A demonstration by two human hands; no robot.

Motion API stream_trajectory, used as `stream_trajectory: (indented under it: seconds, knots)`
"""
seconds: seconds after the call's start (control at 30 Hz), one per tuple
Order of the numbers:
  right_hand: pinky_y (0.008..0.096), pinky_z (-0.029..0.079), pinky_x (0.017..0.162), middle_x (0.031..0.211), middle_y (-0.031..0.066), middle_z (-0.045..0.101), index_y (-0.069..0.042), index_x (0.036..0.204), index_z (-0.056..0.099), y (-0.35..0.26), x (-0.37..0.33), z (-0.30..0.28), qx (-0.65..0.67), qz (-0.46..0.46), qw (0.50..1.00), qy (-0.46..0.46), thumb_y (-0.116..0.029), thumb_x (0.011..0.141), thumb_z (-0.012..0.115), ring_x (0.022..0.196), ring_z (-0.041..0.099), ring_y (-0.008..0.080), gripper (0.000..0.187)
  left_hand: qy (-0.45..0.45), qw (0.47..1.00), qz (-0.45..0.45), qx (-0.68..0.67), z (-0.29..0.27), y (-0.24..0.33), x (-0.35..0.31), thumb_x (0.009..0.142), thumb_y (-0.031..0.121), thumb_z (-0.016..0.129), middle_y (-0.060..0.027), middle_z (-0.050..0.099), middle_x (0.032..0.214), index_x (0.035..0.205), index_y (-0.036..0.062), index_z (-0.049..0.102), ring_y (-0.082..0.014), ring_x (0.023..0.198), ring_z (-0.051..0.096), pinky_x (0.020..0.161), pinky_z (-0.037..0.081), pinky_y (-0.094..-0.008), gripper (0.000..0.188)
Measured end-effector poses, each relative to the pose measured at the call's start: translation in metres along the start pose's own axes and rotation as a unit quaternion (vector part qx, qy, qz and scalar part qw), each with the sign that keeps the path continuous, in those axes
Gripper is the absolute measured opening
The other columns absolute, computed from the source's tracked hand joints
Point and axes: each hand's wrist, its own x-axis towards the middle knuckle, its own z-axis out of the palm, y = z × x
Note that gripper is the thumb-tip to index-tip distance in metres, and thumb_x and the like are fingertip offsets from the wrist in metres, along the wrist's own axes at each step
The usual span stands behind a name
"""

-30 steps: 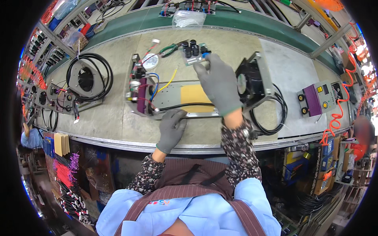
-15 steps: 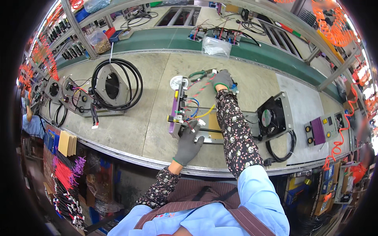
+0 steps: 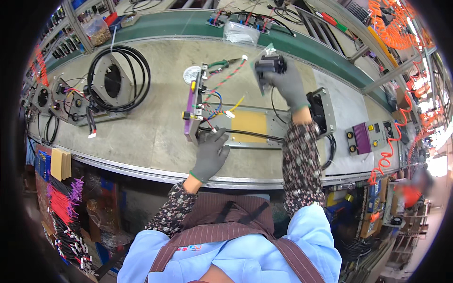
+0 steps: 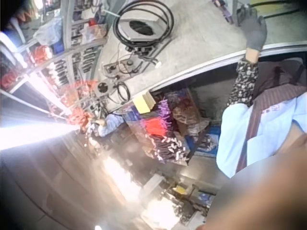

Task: Assembling the internal wiring and components of an ARC industrial welder.

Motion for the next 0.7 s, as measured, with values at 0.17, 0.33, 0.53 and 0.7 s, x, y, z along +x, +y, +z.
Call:
stream_trajectory:
  seconds: [0.17,0.33,0.53,0.7]
  knots:
    - [0.0318,0.05,0.084,0.11,0.0078,0.059,-0.009,0.12,0.051,-0.087,-0.123,-0.023,-0.244,-0.064,0.94,-0.231,-0.013,0.066,0.084,0.098,0.061,0.0174,0.064,-0.073,0.653,-0.369,-0.657,-0.009,0.048,0.003,0.095,0.037,0.047,-0.02,0.047,0.134,0.132,0.0033,0.045,-0.0361,0.116,0.051,0.097,0.042,-0.0463,0.05]
    - [0.039,0.047,0.091,0.122,0.0127,0.052,-0.013,0.122,0.052,-0.079,-0.185,-0.008,-0.313,-0.138,0.854,-0.392,-0.008,0.072,0.071,0.114,0.052,0.0339,0.053,-0.162,0.235,-0.311,-0.907,0.001,0.065,0.001,0.092,0.058,0.04,-0.0218,0.051,0.126,0.135,0.0009,0.037,-0.0322,0.115,0.052,0.094,0.046,-0.0447,0.072]
    - [0.0427,0.043,0.098,0.136,0.0243,0.034,-0.011,0.137,0.035,-0.054,-0.22,-0.007,-0.256,-0.051,0.924,-0.28,-0.019,0.062,0.082,0.121,0.044,0.0433,0.089,-0.028,0.801,-0.141,-0.582,0.032,0.086,-0.018,0.098,0.017,0.043,-0.0113,0.059,0.112,0.12,-0.0006,0.051,-0.0161,0.103,0.057,0.085,0.049,-0.0298,0.029]
    - [0.0413,0.043,0.096,0.127,0.0203,0.046,-0.007,0.138,0.035,-0.028,-0.22,0.012,-0.3,0.039,0.945,-0.125,-0.026,0.061,0.086,0.117,0.048,0.0362,0.095,0.007,0.857,-0.083,-0.508,0.036,0.084,-0.013,0.1,0.011,0.037,-0.0135,0.05,0.127,0.142,-0.0026,0.026,-0.0156,0.11,0.054,0.087,0.049,-0.0281,0.046]
